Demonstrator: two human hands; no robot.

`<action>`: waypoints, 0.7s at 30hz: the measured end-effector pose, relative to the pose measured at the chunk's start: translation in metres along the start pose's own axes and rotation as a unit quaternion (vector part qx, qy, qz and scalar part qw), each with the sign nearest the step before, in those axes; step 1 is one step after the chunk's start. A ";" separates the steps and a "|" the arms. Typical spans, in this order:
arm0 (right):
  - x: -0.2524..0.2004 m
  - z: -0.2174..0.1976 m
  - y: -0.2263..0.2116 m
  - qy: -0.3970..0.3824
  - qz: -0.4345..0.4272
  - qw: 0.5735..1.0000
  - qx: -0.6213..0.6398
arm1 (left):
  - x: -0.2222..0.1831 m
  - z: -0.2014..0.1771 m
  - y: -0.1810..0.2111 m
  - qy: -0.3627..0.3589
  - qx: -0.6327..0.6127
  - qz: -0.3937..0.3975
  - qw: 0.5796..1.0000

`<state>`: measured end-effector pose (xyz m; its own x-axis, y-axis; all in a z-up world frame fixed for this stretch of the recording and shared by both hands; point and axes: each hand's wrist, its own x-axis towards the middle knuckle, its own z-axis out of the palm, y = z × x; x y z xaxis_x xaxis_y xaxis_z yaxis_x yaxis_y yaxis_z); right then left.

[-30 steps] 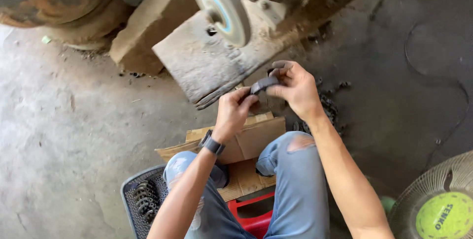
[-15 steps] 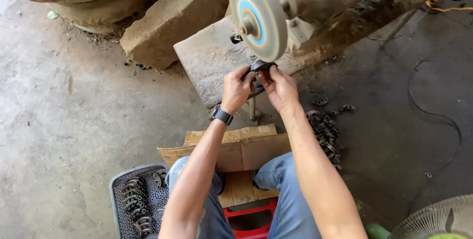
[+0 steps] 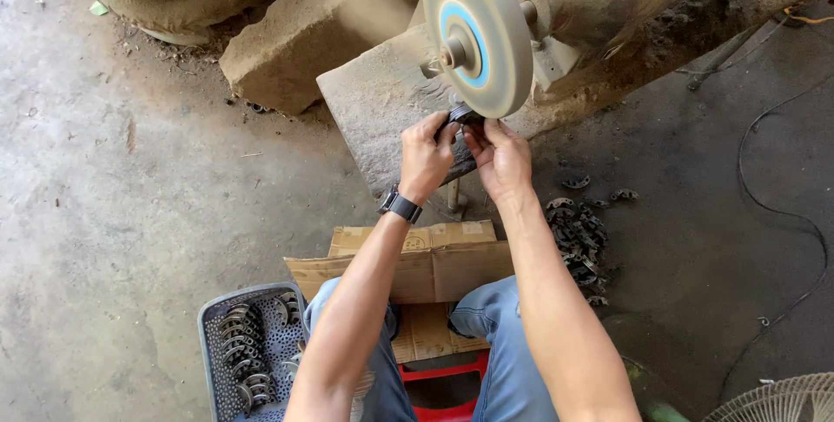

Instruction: Grinding the surface of a motorcycle brake shoe on a bench grinder.

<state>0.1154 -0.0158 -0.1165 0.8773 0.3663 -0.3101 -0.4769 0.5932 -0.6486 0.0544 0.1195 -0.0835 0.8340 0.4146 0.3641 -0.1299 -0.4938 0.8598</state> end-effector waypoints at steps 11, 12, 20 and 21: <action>0.001 -0.006 0.000 0.017 -0.019 1.000 -0.001 | -0.006 0.005 0.000 0.011 -0.027 0.016 0.999; -0.001 -0.003 0.001 0.007 -0.020 1.000 -0.015 | -0.007 0.001 0.002 0.012 -0.035 0.008 0.999; -0.008 0.000 -0.009 0.017 -0.042 0.999 -0.028 | -0.009 0.010 0.001 0.012 -0.024 0.019 0.999; -0.010 0.001 -0.012 0.029 -0.050 0.998 -0.027 | -0.009 0.013 0.000 0.023 -0.024 0.043 0.999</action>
<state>0.1129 -0.0261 -0.1049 0.9226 0.2650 -0.2802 -0.3848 0.5845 -0.7143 0.0546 0.1059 -0.0917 0.7932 0.4070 0.4529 -0.2274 -0.4920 0.8404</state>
